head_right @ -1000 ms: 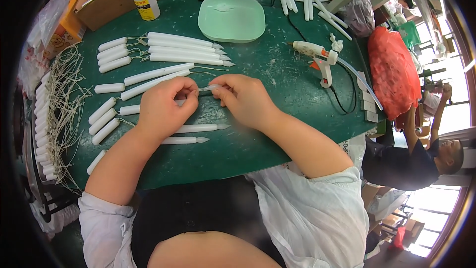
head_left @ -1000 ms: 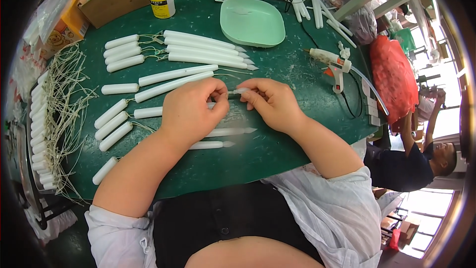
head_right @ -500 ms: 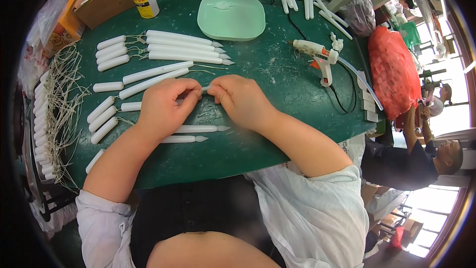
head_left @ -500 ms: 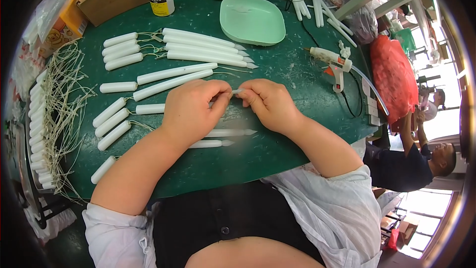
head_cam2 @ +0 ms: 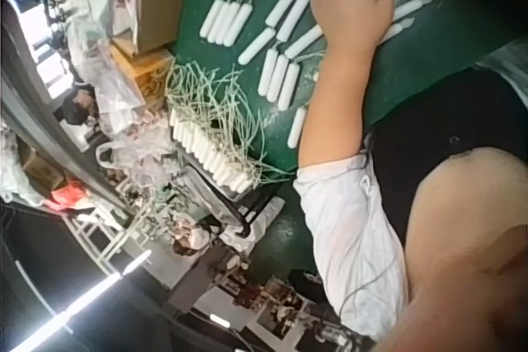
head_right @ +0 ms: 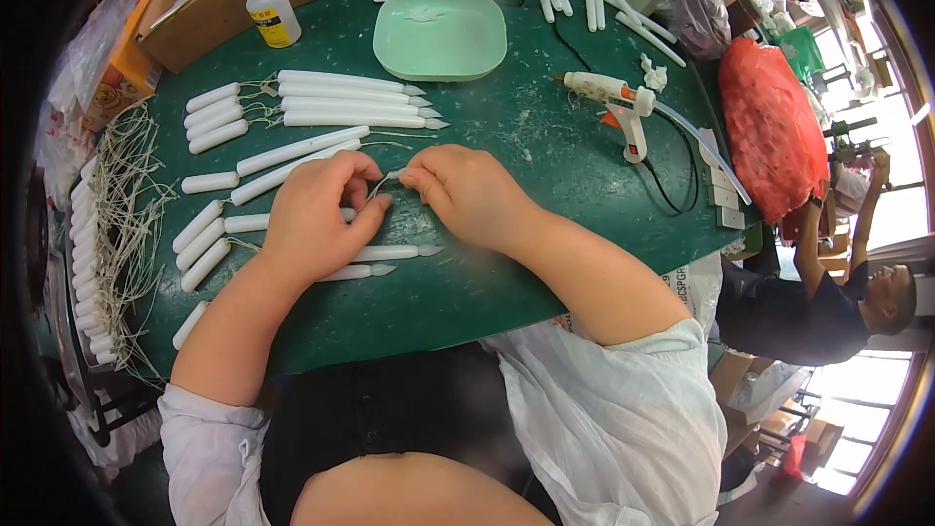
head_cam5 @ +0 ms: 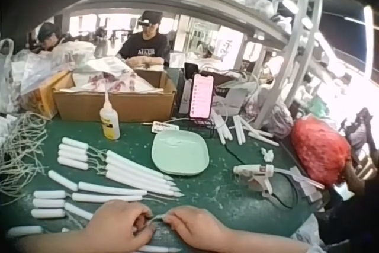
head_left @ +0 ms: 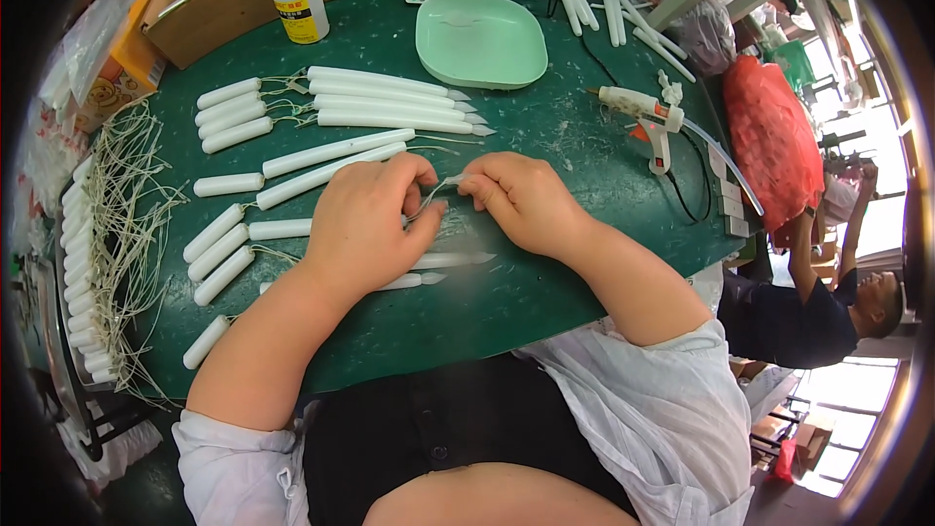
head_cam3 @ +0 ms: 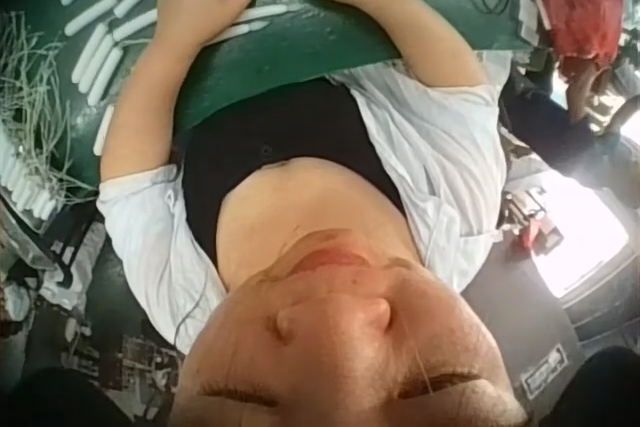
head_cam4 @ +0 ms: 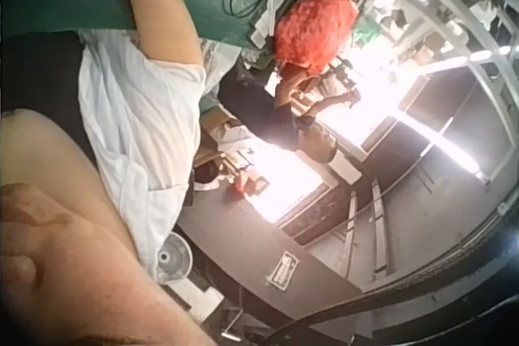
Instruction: Assembling small components by inserting wires into plastic tubes and applying glue using a hot glue gun.
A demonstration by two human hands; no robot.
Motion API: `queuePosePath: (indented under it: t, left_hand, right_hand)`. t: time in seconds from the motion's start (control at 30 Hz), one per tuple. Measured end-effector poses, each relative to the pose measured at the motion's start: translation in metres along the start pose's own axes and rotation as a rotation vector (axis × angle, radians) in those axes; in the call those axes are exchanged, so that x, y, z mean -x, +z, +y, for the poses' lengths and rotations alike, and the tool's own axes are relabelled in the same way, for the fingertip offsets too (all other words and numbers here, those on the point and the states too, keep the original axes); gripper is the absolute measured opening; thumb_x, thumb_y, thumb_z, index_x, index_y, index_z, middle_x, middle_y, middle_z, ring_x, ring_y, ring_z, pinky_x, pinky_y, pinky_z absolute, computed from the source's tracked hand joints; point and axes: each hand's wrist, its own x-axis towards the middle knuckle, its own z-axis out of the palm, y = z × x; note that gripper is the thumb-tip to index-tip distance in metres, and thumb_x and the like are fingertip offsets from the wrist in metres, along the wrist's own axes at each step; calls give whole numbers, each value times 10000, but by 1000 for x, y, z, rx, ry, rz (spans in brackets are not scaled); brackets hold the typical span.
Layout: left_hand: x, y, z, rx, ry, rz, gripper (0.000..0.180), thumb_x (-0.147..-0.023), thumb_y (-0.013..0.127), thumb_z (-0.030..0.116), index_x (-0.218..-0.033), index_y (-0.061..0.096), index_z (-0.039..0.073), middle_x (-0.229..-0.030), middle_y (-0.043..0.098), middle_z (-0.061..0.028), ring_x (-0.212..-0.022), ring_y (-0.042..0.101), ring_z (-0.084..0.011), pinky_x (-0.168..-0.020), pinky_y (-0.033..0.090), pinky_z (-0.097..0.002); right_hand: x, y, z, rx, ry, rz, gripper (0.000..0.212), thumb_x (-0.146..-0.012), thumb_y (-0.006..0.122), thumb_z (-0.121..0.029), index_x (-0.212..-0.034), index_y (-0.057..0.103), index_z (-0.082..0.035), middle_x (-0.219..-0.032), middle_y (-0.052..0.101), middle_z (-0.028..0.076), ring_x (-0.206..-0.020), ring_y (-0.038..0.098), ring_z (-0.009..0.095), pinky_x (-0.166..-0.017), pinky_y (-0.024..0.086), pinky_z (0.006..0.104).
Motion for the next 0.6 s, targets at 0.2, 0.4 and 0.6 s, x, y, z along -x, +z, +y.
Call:
queuePosePath:
  t: [0.2, 0.4, 0.6]
  left_hand:
    - [8, -13, -6, -279, 41, -5, 235, -766, 721, 175, -933, 599, 64, -889, 611, -80, -899, 587, -283, -801, 460, -407]
    - [6, -25, -16, -374, -7, -141, 189, -845, 678, 188, -968, 614, 59, -933, 635, -94, -938, 592, -295, -821, 466, -416]
    - [2, -2, -13, -199, 62, 20, 168, -910, 635, 207, -999, 636, 65, -935, 664, -106, -927, 616, -310, -822, 482, -426]
  right_hand:
    - [0, -5, 3, -29, 42, -11, 155, -954, 588, -148, -958, 662, -12, -774, 643, 92, -719, 634, 236, -676, 503, 335]
    - [1, -1, 5, 62, -57, 40, 140, -941, 604, -138, -956, 655, -9, -804, 645, 109, -733, 637, 264, -688, 513, 357]
    - [3, 2, 10, 100, -82, 107, 120, -932, 611, -119, -966, 639, -7, -827, 642, 123, -739, 638, 287, -687, 513, 371]
